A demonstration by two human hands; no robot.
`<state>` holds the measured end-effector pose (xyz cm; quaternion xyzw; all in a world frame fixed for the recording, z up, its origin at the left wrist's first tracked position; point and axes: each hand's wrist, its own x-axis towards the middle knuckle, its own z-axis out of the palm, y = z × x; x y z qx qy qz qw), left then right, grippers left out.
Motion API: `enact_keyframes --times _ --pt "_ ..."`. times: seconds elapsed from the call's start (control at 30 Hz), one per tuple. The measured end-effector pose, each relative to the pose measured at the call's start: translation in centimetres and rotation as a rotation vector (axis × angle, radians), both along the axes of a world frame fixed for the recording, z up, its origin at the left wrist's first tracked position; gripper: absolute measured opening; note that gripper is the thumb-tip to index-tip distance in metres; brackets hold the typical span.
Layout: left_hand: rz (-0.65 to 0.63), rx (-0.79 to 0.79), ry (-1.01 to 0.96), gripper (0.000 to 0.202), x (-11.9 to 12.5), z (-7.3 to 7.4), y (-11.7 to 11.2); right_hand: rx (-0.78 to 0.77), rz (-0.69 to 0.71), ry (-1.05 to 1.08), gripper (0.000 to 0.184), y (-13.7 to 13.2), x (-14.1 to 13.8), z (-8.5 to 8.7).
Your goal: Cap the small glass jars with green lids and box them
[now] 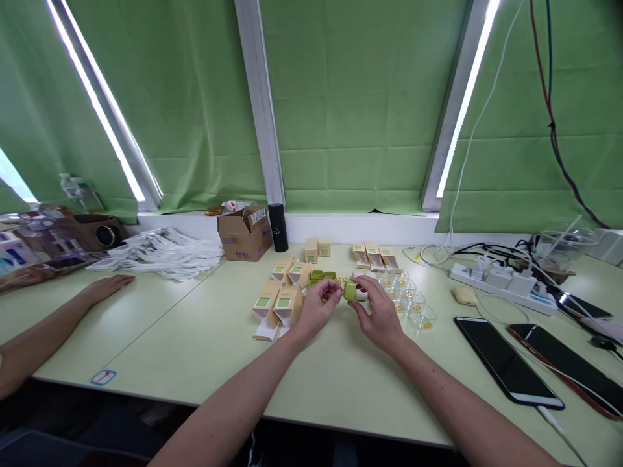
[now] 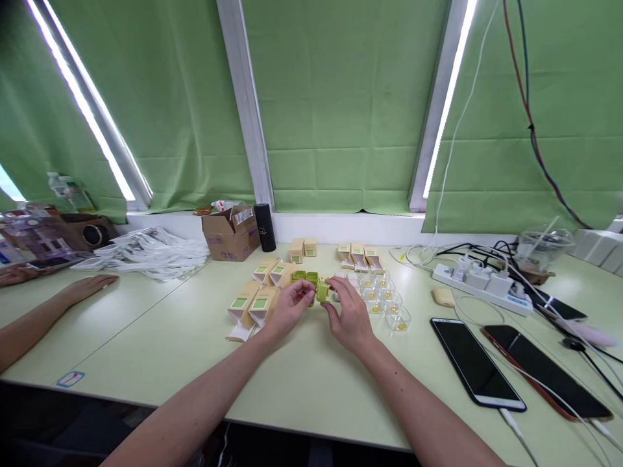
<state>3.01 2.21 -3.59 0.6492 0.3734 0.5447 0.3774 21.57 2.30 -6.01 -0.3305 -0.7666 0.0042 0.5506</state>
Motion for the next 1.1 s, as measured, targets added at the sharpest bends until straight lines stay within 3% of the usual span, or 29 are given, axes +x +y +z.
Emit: enact_keyframes --times 1.1 --pt "0.034 -0.037 -0.008 0.033 0.18 0.01 0.17 0.03 -0.026 -0.052 0.039 0.36 0.03 -0.46"
